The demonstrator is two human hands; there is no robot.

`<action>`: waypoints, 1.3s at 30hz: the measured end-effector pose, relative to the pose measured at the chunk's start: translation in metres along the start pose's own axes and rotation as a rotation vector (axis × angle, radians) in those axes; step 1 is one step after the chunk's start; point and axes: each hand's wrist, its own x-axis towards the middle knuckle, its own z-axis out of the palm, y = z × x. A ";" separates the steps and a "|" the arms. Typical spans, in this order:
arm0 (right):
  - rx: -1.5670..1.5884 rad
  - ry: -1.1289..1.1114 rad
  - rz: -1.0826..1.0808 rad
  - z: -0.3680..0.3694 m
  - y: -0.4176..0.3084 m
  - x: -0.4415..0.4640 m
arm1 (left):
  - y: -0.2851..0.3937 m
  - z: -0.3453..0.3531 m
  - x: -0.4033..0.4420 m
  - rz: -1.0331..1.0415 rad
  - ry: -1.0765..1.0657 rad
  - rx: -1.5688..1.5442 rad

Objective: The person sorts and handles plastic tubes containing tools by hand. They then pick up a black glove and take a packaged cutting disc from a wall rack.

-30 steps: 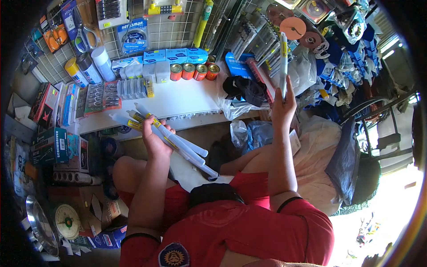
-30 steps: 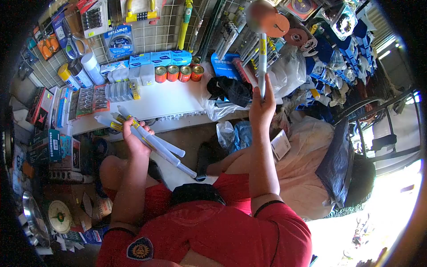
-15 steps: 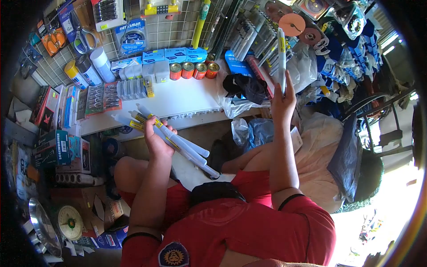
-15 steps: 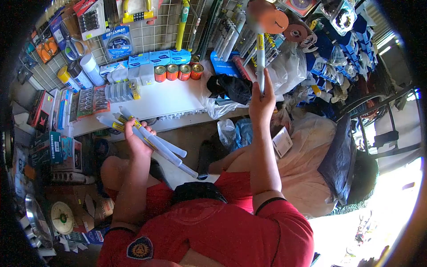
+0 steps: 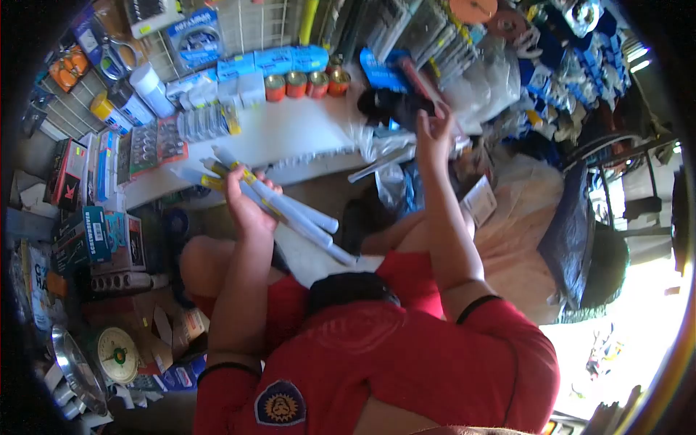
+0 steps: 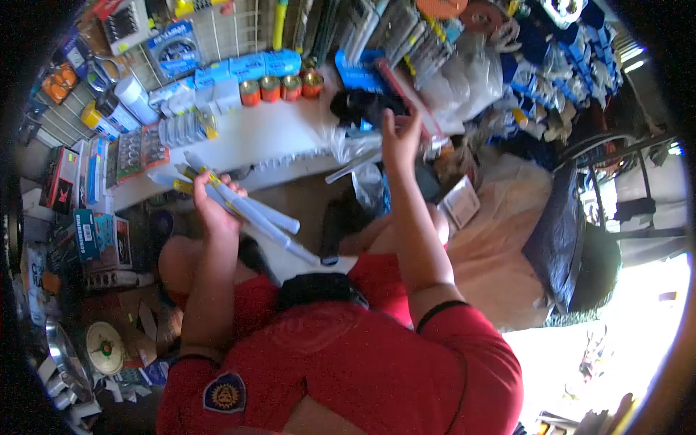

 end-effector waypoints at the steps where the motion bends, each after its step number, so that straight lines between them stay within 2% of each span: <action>1: 0.187 0.024 0.315 0.018 0.030 -0.022 | 0.001 0.000 0.000 0.015 -0.003 0.012; 2: 0.157 0.123 0.522 0.044 0.080 -0.053 | 0.001 -0.001 0.001 0.022 -0.004 0.030; 3: -0.111 0.176 0.715 0.058 0.069 -0.088 | 0.002 -0.007 0.004 0.008 -0.038 0.030; 4: 0.116 0.174 0.844 0.069 0.084 -0.124 | 0.004 -0.009 0.010 0.006 -0.088 0.019; 6: 0.442 0.069 1.685 0.086 0.111 -0.161 | 0.004 -0.011 0.013 0.019 -0.071 0.027; 7: 0.538 -0.027 1.918 0.095 0.150 -0.191 | 0.006 -0.011 0.012 0.024 -0.078 0.027; 10: -0.136 -0.333 1.472 0.108 0.206 -0.244 | 0.008 -0.011 0.009 0.027 -0.077 0.035; 13: -0.696 -0.561 1.124 0.122 0.223 -0.270 | 0.010 -0.015 0.005 0.029 -0.082 0.041; 16: -0.804 -0.672 0.845 0.118 0.205 -0.253 | 0.015 -0.022 0.006 0.033 -0.082 0.042; 19: -0.790 -0.927 0.706 0.131 0.228 -0.225 | 0.018 -0.027 0.008 0.018 -0.077 0.044; 21: -0.862 -0.913 0.589 0.143 0.234 -0.213 | 0.021 -0.028 0.011 0.002 -0.104 0.031; 23: -0.901 -0.960 0.507 0.154 0.242 -0.203 | 0.020 -0.028 0.012 -0.001 -0.051 0.039; 25: -0.910 -1.035 0.452 0.173 0.288 -0.193 | 0.020 -0.025 0.011 -0.004 -0.010 0.058; 28: -0.912 -1.310 0.441 0.183 0.315 -0.176 | 0.016 -0.021 0.014 -0.022 -0.004 0.080; 33: -0.835 -1.228 0.533 0.173 0.288 -0.174 | 0.009 -0.022 0.027 -0.032 0.008 0.050; 35: -0.837 -1.157 0.500 0.169 0.271 -0.176 | 0.010 -0.015 0.022 -0.049 -0.018 0.045; 37: -0.929 -1.185 0.376 0.163 0.260 -0.174 | 0.005 -0.008 0.017 -0.065 -0.066 0.021; 39: -0.972 -1.310 0.080 0.144 0.215 -0.154 | 0.004 -0.006 0.015 -0.066 -0.138 0.010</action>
